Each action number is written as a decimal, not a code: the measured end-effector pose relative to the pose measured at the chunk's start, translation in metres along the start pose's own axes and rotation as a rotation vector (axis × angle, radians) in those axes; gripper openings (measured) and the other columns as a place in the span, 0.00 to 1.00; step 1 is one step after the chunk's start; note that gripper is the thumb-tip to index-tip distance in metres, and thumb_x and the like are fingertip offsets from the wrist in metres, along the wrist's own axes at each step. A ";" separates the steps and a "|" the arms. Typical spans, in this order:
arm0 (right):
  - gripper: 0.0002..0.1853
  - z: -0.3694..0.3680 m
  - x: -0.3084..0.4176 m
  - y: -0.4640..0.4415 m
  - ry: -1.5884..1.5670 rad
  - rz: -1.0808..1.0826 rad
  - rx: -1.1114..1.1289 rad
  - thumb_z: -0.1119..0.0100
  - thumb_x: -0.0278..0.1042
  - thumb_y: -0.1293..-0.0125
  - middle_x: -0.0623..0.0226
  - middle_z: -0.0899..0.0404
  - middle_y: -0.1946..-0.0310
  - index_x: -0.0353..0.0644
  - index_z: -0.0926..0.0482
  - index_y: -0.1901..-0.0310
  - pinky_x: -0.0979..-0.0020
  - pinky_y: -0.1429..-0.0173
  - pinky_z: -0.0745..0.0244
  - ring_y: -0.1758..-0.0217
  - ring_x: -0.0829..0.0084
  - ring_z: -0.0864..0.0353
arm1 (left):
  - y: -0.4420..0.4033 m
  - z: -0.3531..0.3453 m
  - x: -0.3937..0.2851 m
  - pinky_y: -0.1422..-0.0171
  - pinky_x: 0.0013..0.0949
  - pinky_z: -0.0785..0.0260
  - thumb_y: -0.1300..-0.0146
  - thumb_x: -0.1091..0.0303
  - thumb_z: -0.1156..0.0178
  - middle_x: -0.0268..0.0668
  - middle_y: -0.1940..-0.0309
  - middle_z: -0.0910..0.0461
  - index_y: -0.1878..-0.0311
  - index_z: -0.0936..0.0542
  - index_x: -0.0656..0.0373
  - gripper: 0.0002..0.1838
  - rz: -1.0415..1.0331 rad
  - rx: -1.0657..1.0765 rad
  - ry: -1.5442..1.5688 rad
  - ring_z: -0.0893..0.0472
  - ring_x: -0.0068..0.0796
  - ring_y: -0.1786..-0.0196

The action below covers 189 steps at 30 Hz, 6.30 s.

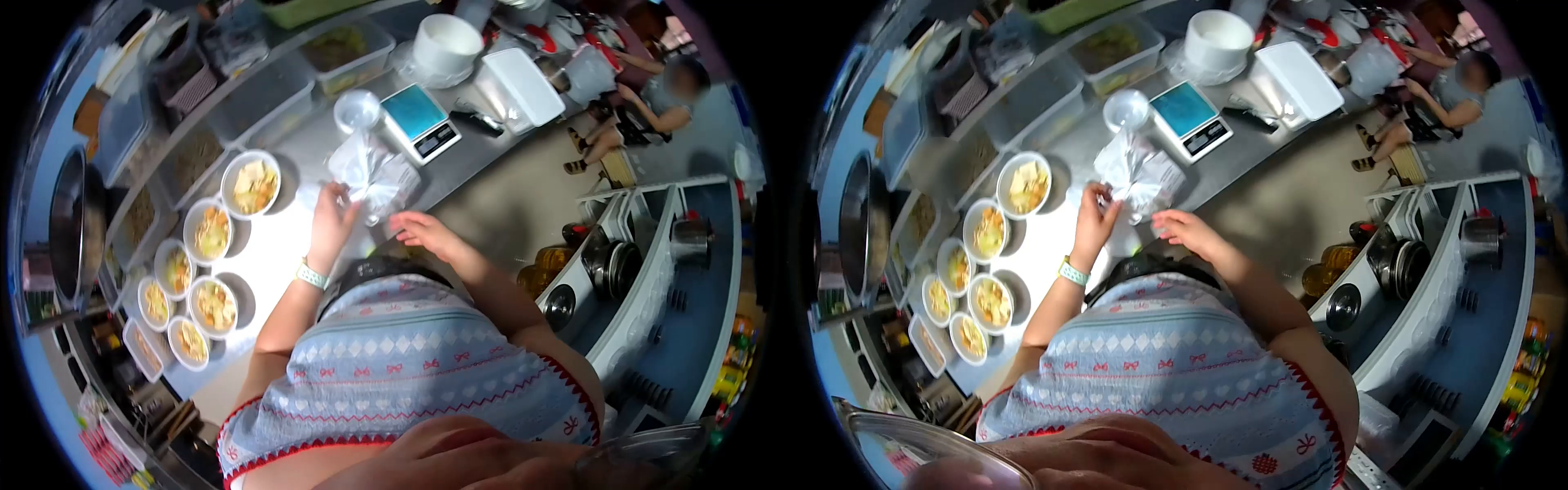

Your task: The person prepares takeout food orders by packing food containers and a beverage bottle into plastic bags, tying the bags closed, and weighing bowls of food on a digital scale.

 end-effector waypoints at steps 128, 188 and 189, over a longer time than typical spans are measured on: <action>0.15 0.487 0.575 -0.214 0.376 1.233 0.001 0.39 0.42 0.37 0.68 0.22 0.81 0.35 0.19 0.66 0.75 0.71 0.32 0.79 0.80 0.28 | -0.124 -0.518 -0.080 0.26 0.57 0.79 0.60 0.18 0.46 0.74 0.32 0.74 0.32 0.71 0.79 0.77 1.739 0.083 -0.393 0.75 0.69 0.28; 0.25 0.097 0.224 -0.042 0.172 0.292 0.583 0.50 0.33 0.31 0.54 0.33 0.42 0.29 0.40 0.36 0.67 0.47 0.23 0.49 0.65 0.24 | 0.155 -0.219 -0.110 0.56 0.23 0.33 0.33 0.66 0.50 0.31 0.66 0.22 0.53 0.21 0.60 0.12 0.865 -0.849 0.408 0.27 0.18 0.63; 0.28 0.061 0.210 -0.089 0.331 0.206 0.541 0.48 0.35 0.32 0.55 0.33 0.40 0.31 0.41 0.35 0.66 0.48 0.22 0.47 0.63 0.24 | 0.155 -0.205 -0.106 0.56 0.23 0.33 0.33 0.66 0.50 0.31 0.66 0.22 0.53 0.21 0.60 0.12 0.866 -0.823 0.412 0.27 0.18 0.63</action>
Point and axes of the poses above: each hand's wrist, its own y-axis away from the middle knuckle, its own z-axis out of the back of the hand, x = y × z, the point moved 6 cm from there along -y, towards the middle knuckle
